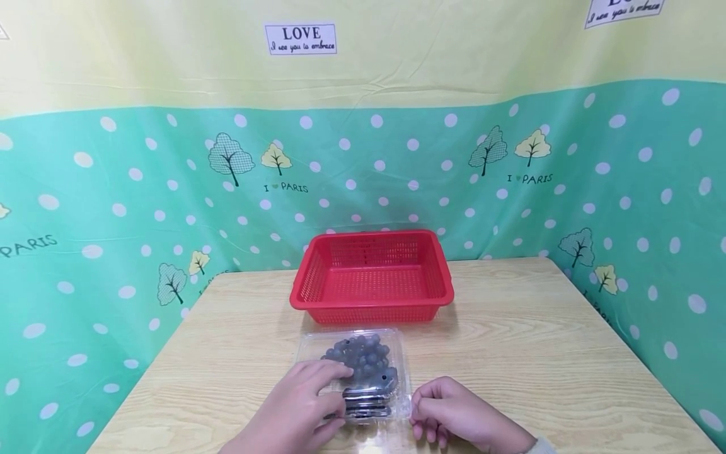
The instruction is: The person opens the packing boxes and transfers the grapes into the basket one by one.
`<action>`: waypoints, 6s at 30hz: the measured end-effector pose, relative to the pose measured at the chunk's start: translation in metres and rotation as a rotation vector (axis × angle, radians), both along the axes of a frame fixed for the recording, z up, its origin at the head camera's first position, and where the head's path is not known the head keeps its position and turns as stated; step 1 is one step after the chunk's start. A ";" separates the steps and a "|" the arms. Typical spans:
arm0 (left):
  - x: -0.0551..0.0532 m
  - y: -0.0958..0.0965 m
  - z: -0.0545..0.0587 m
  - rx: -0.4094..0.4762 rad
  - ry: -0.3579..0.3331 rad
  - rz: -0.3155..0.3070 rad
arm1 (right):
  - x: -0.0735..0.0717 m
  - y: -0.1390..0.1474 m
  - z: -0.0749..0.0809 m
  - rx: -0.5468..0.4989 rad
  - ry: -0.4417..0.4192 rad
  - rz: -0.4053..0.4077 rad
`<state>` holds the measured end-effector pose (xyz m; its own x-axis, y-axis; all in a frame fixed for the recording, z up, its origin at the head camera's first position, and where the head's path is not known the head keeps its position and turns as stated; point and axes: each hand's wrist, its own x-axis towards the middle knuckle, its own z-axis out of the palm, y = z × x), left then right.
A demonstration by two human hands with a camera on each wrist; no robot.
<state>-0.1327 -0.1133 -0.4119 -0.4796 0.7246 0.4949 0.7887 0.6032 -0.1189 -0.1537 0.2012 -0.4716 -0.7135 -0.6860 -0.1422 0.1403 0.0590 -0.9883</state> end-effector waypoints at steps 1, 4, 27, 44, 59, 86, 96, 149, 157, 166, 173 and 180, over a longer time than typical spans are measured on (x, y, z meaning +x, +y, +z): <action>0.000 -0.001 0.000 0.008 0.010 -0.002 | 0.000 0.000 0.000 0.001 -0.002 -0.001; -0.001 -0.005 -0.001 0.023 0.029 -0.007 | -0.001 0.000 -0.001 0.006 -0.006 -0.003; 0.004 -0.022 -0.003 0.034 0.019 0.011 | 0.000 -0.001 0.001 0.011 -0.006 -0.004; 0.006 -0.039 -0.007 0.089 0.044 0.031 | 0.000 0.000 0.000 0.016 0.000 0.000; 0.004 -0.054 -0.011 0.132 0.098 0.000 | 0.000 -0.001 0.001 0.017 -0.005 -0.003; 0.006 -0.079 -0.013 0.158 0.103 0.042 | 0.001 -0.001 0.001 0.014 -0.002 -0.006; 0.007 -0.084 -0.015 0.166 0.108 0.022 | 0.001 -0.001 0.001 0.016 0.000 -0.006; 0.009 -0.077 -0.010 0.099 0.112 0.068 | 0.001 0.000 0.000 0.035 0.033 -0.018; 0.008 -0.076 -0.010 0.112 0.112 0.073 | 0.001 0.000 0.000 0.040 0.019 -0.024; 0.004 -0.079 -0.015 0.157 0.165 0.039 | 0.000 0.000 -0.001 0.054 0.013 -0.033; 0.002 -0.078 -0.018 0.182 0.187 0.040 | 0.001 0.000 -0.001 0.053 0.018 -0.031; 0.002 -0.078 -0.018 0.177 0.190 0.044 | 0.001 0.000 -0.001 0.043 0.024 -0.028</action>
